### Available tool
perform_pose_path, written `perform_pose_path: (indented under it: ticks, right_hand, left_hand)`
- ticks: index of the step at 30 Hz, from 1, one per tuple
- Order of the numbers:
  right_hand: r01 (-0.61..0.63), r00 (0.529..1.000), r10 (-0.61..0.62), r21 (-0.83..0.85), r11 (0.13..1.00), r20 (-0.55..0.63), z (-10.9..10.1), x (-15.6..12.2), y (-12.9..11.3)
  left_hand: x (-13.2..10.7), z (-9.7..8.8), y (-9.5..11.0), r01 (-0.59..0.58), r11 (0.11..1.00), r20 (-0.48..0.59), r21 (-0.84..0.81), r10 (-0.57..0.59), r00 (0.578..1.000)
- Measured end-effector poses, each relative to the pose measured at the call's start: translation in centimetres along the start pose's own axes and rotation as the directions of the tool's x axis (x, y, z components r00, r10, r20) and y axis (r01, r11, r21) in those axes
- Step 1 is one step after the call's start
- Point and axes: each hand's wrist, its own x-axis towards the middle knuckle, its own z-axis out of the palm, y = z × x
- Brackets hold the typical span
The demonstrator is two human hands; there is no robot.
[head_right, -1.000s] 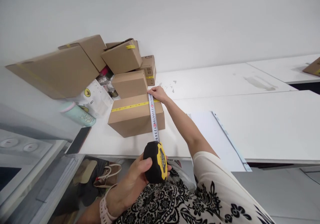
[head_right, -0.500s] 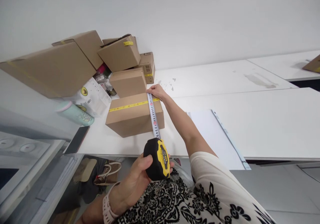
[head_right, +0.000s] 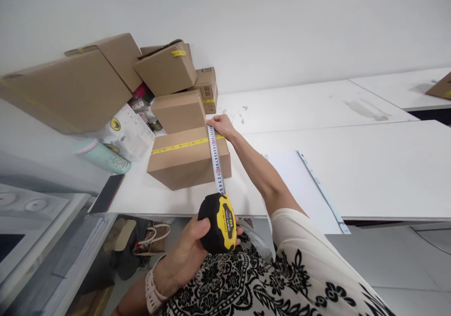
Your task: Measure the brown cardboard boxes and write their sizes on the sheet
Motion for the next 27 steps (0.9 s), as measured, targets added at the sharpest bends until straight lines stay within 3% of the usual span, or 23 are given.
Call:
perform_pose_path:
  ticks: [3,6,9,11,12,14,16,18,20,22,24,27]
  right_hand:
    - [0.21,0.974,-0.212,-0.029,0.977,-0.08,-0.6,-2.9,-1.6]
    - [0.492,0.86,-0.501,-0.105,0.864,-0.094,-1.1,-9.0,-3.8]
    - [0.657,0.754,-0.654,-0.09,0.749,0.057,-0.8,-16.3,-4.9]
    - [0.686,0.724,-0.666,-0.088,0.722,0.178,-0.9,-19.8,-4.3]
    - [0.67,0.74,-0.65,-0.1,0.736,0.172,-1.3,-20.8,-3.6]
    - [0.551,0.827,-0.562,-0.174,0.816,-0.014,-3.1,-21.1,-1.3]
    - [0.302,0.868,-0.383,-0.278,0.912,-0.317,-6.1,-20.0,2.0]
    - [-0.002,0.869,-0.184,-0.376,0.927,-0.46,-9.3,-18.6,5.6]
    - [-0.271,0.887,0.002,-0.518,0.812,-0.462,-11.8,-17.5,8.6]
    - [-0.417,0.885,0.136,-0.624,0.661,-0.446,-12.9,-16.9,10.7]
    - [-0.449,0.888,0.191,-0.698,0.557,-0.419,-13.0,-16.5,11.8]
    - [-0.391,0.92,0.196,-0.764,0.514,-0.339,-12.7,-15.8,12.2]
  left_hand:
    - [-0.6,-0.2,0.7,-0.046,0.997,0.049,0.056,0.043,0.998]
    - [-0.8,-0.6,1.6,-0.129,0.978,0.06,0.163,0.121,0.991]
    - [-0.4,-1.4,2.7,-0.276,0.905,0.017,0.325,0.286,0.958]
    - [0.0,-2.1,3.7,-0.361,0.807,0.019,0.468,0.399,0.917]
    - [0.2,-2.4,4.4,-0.396,0.727,0.021,0.561,0.466,0.885]
    - [0.8,-2.9,6.5,-0.423,0.478,0.04,0.77,0.625,0.78]
    - [1.8,-3.3,9.2,-0.345,0.145,0.113,0.927,0.769,0.629]
    - [3.4,-3.5,12.1,-0.206,-0.122,0.216,0.971,0.817,0.535]
    - [5.4,-3.8,14.5,0.02,-0.27,0.214,0.963,0.804,0.554]
    - [7.5,-4.1,16.1,0.171,-0.341,0.174,0.924,0.775,0.607]
    - [9.3,-4.7,17.1,0.225,-0.367,0.131,0.903,0.732,0.669]
    - [11.0,-5.8,17.8,0.181,-0.325,0.097,0.928,0.681,0.726]
